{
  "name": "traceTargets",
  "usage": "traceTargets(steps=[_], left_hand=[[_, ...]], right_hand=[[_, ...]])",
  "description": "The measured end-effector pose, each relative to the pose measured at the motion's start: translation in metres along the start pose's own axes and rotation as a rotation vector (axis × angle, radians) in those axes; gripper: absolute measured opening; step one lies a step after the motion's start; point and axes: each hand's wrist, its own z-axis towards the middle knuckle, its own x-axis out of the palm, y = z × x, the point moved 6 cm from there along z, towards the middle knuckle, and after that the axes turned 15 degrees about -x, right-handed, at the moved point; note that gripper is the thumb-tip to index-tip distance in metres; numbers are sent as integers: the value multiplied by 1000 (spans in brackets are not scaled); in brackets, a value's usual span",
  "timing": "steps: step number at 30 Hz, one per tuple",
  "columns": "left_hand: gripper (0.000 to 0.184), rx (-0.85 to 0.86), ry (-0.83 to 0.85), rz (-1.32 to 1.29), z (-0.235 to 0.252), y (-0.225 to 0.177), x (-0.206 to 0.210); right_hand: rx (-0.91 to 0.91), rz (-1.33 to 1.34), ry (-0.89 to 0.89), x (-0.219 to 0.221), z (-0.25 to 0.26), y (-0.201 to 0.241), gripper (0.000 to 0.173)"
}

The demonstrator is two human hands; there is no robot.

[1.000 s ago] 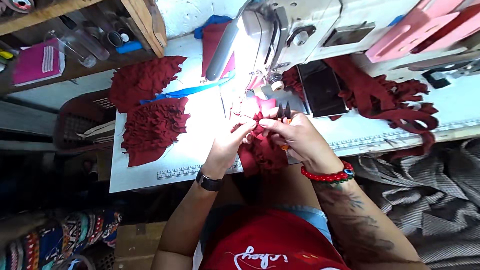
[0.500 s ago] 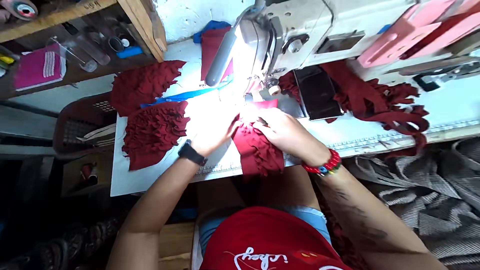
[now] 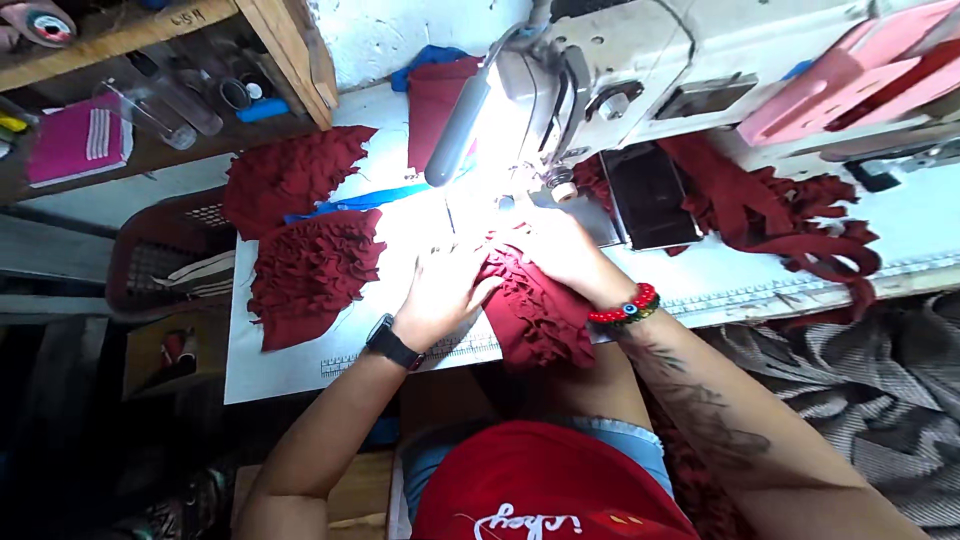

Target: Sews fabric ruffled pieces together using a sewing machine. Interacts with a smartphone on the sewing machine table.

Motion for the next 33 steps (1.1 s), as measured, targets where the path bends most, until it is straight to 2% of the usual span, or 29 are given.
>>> traceTargets(steps=[7, 13, 18, 23, 29, 33], left_hand=[[40, 9, -33, -21, -2, 3, -2], [39, 33, 17, -3, 1, 5, -4], [44, 34, 77, 8, 3, 4, -3], [44, 33, 115, -3, 5, 7, 0], [53, -18, 118, 11, 3, 5, 0], [53, 16, 163, 49, 7, 2, 4]], right_hand=[[-12, -45, -15, -2, 1, 1, 15], [-8, -315, -44, -13, 15, -4, 29], [-65, -81, 28, -12, 10, 15, 22], [-9, -151, -32, 6, 10, -9, 23], [-37, -210, -65, 7, 9, -5, 24], [-79, -209, -75, 7, 10, -2, 22]])
